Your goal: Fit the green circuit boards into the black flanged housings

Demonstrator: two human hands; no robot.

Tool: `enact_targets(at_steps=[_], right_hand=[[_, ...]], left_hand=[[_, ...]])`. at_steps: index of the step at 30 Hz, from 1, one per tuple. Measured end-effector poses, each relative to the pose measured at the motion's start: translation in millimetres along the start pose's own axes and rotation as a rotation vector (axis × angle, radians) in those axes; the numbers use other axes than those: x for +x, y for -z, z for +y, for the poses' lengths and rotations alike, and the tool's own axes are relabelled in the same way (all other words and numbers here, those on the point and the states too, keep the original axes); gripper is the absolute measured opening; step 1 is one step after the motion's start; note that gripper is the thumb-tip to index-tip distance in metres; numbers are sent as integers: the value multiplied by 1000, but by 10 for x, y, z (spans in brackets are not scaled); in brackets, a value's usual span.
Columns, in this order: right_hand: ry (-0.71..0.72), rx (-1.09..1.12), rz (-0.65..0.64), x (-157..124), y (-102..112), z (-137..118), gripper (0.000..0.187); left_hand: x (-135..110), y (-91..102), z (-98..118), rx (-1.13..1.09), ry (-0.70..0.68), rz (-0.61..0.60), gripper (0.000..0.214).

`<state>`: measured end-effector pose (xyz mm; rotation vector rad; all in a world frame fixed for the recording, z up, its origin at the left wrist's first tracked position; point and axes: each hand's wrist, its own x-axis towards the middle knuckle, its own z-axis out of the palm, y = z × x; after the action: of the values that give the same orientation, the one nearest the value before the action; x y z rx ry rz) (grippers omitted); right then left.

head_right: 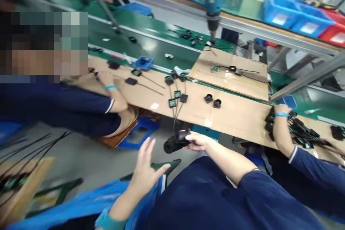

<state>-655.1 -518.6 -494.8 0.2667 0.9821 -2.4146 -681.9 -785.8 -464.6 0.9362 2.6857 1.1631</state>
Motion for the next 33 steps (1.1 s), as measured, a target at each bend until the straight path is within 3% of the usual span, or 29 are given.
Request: enact_targets(at_steps=[3,6,9,12,16,19,22,25,29,31,33], right_hand=[[123,204,212,-548,923,-149,64],[243,304,361,-781,1747,-296,56],[334,341,420,-911,2425,-480,58],[334,304,449,-1109,2903,-660,64],[346,20,599,-1404,3250,-848,70],[435,-264,750,-1485,3419,-961,70],[541,-423,858,-1461,3594,-1075,72],[541,-705,1004,-1484,3757,-1172,68],[439,-1162,1160,-1668,3827,-1202,61],[455,-1224,1176,-1739,3799,-1172,63],[496,-1247,1182,-1748,3746,-1123,53]], left_hand=[[979,-782,354,-90,-60,-273,92],[1727,-1760,616,-184,-82,-446,83],[2224,-2612,780,-229,-142,-524,55],[2535,-3123,950,-147,-147,-535,36],[2799,-3415,1235,118,-209,-622,29],[2945,-3583,1378,303,-288,-669,22],[3073,-3749,1388,380,-354,-672,21],[3172,-3840,1331,356,-410,-654,20],[3233,-3856,1299,336,-453,-674,17],[3245,-3866,1300,327,-449,-699,16],[3254,-3888,1289,305,-427,-722,17]])
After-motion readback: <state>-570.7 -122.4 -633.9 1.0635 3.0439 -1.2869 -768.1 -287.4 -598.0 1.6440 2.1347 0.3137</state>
